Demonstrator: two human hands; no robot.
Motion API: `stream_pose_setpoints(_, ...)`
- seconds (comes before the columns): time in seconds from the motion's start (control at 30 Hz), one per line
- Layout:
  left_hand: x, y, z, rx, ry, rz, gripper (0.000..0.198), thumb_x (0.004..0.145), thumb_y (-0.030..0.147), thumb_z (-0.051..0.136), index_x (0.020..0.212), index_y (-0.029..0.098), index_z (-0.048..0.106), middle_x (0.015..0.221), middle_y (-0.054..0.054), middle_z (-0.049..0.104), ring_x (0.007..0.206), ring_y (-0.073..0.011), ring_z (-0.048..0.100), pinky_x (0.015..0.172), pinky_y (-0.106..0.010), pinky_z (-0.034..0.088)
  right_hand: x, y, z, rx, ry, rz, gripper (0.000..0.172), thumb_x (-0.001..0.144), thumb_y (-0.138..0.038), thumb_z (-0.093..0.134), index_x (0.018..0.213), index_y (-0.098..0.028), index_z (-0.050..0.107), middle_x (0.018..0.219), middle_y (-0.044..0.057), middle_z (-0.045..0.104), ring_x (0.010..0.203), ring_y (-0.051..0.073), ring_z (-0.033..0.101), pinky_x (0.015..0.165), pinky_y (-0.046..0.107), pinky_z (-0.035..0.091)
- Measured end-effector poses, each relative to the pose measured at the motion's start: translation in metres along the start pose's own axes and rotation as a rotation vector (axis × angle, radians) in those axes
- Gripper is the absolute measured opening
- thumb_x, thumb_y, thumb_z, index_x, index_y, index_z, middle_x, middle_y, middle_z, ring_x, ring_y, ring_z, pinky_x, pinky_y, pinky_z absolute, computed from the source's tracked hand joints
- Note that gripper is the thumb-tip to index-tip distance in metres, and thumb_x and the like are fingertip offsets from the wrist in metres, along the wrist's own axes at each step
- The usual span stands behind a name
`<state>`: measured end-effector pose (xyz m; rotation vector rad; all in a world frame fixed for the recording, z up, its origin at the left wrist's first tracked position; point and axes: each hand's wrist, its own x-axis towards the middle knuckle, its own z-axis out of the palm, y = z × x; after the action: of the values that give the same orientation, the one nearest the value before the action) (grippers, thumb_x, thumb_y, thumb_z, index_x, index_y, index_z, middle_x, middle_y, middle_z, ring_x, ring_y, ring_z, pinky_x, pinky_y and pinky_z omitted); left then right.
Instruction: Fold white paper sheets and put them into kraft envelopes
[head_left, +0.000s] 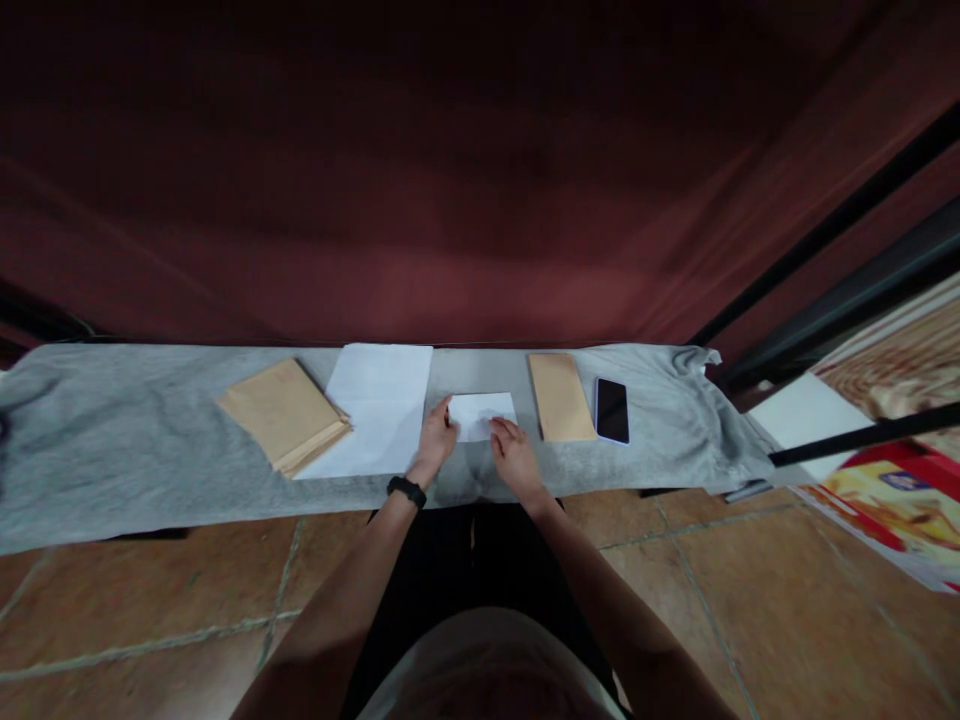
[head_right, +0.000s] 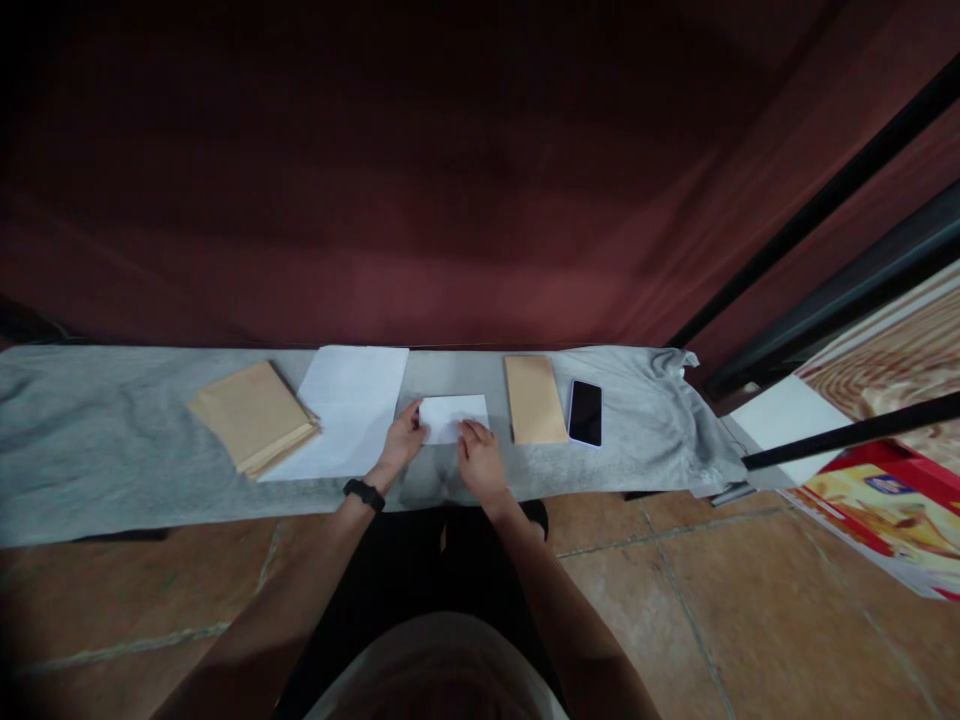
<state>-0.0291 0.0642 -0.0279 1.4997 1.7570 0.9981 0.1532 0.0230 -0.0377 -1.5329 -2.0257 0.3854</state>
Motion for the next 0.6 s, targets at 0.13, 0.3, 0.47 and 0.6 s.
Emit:
stream_pose_setpoints(0.13, -0.011, 0.003, 0.010, 0.227, 0.084, 0.123, 0.053, 0.085, 0.010, 0.049, 0.138, 0.014, 0.055, 0.140, -0.017, 0.056, 0.131, -0.0288, 0.053, 0.116, -0.045, 0.040, 0.012, 0.003, 0.011, -0.150, -0.047, -0.077, 0.045, 0.103, -0.023, 0.037, 0.142, -0.016, 0.056, 0.152, 0.009, 0.052, 0.143, 0.022, 0.043, 0.120, 0.044, 0.033)
stream_pose_setpoints(0.3, -0.023, 0.006, 0.031, 0.475, -0.103, 0.335, 0.051, 0.102, 0.031, 0.033, 0.149, 0.014, 0.044, 0.159, -0.013, 0.040, 0.151, -0.0264, 0.031, 0.124, -0.047, 0.025, 0.025, 0.006, 0.025, -0.193, -0.117, -0.132, 0.053, 0.099, -0.018, 0.038, 0.151, -0.011, 0.044, 0.157, 0.013, 0.045, 0.147, 0.024, 0.039, 0.123, 0.047, 0.027)
stream_pose_setpoints(0.47, -0.019, 0.002, 0.040, 0.573, -0.154, 0.332, 0.061, 0.103, 0.041, 0.028, 0.155, 0.010, 0.036, 0.162, -0.014, 0.034, 0.154, -0.0253, 0.022, 0.126, -0.048, 0.018, 0.032, 0.011, 0.032, -0.277, -0.119, -0.106, 0.055, 0.099, -0.020, 0.040, 0.154, -0.013, 0.040, 0.161, 0.014, 0.037, 0.150, 0.028, 0.032, 0.122, 0.049, 0.025)
stream_pose_setpoints(0.6, -0.016, -0.001, 0.038, 0.650, -0.124, 0.319, 0.067, 0.103, 0.045, 0.027, 0.155, 0.003, 0.033, 0.163, -0.019, 0.031, 0.155, -0.0266, 0.020, 0.127, -0.046, 0.016, 0.036, 0.020, 0.032, -0.310, -0.074, -0.074, 0.053, 0.102, -0.025, 0.038, 0.153, -0.012, 0.040, 0.160, 0.016, 0.037, 0.149, 0.028, 0.033, 0.121, 0.050, 0.026)
